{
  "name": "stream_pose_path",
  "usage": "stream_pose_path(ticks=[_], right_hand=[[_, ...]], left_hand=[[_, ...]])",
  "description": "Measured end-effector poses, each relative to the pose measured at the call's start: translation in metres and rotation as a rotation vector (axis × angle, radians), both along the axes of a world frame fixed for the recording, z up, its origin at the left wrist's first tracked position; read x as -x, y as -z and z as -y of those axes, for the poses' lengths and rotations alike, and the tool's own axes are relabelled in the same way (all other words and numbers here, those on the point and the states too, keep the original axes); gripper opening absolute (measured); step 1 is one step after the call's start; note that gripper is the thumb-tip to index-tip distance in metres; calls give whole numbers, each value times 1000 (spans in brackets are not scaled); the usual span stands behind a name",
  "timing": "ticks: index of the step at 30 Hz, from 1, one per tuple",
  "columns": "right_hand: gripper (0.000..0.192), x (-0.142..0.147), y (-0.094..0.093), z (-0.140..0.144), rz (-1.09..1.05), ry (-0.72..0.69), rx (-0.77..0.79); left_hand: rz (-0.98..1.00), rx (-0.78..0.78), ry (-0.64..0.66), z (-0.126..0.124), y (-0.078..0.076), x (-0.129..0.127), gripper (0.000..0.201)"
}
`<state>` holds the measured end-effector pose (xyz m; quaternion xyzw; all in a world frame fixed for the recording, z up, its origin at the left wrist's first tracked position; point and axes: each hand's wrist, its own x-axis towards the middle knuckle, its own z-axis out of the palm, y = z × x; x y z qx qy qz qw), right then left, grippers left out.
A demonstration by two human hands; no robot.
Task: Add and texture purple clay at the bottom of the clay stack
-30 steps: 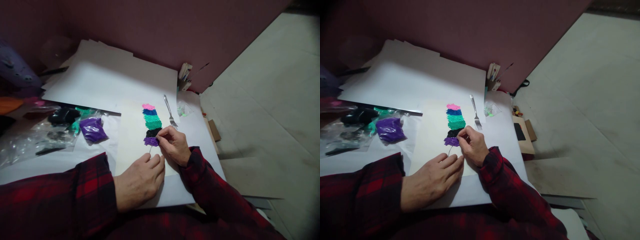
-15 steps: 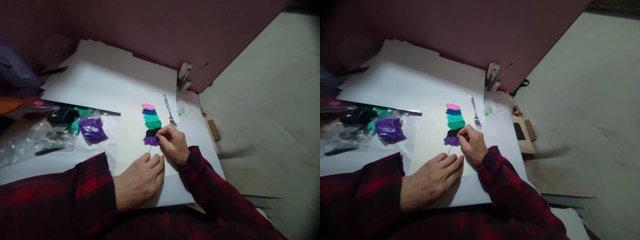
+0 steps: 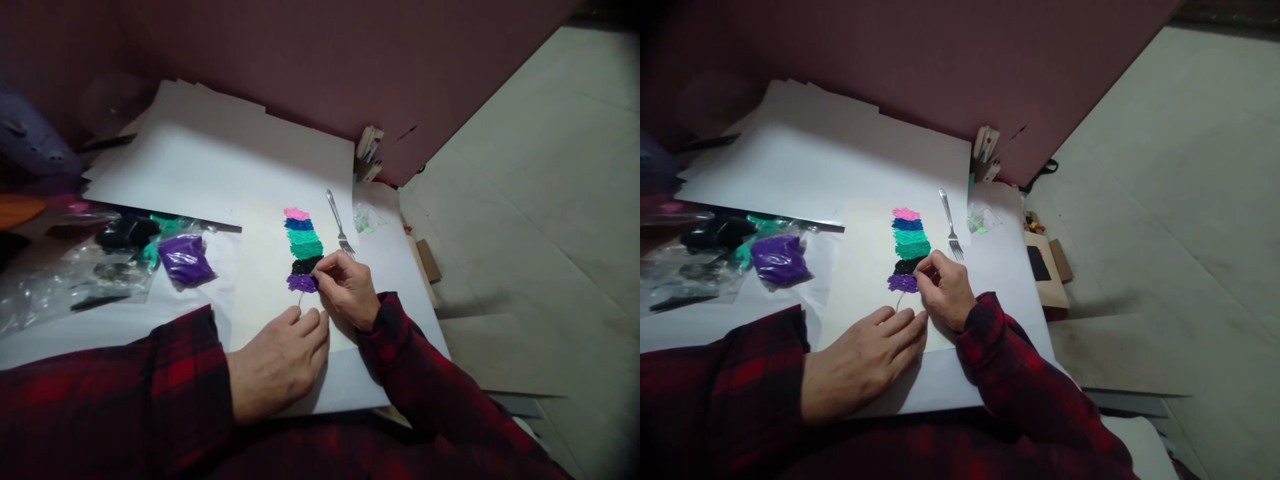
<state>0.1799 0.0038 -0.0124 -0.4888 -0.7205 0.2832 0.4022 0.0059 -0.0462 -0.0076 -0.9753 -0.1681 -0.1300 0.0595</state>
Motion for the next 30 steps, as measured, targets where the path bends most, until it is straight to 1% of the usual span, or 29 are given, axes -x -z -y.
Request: stream_pose_path(ticks=[16, 24, 27, 30], right_hand=[[5, 2, 1, -2, 23, 39, -15], [5, 3, -1, -2, 15, 59, 1], [4, 3, 1, -2, -26, 73, 25], [5, 1, 4, -4, -144, 121, 54]], left_hand=[[-2, -17, 3, 1, 0, 0, 30], [-8, -9, -7, 1, 0, -1, 31], [-6, -5, -4, 1, 0, -1, 32], [-11, 1, 1, 2, 1, 0, 32]])
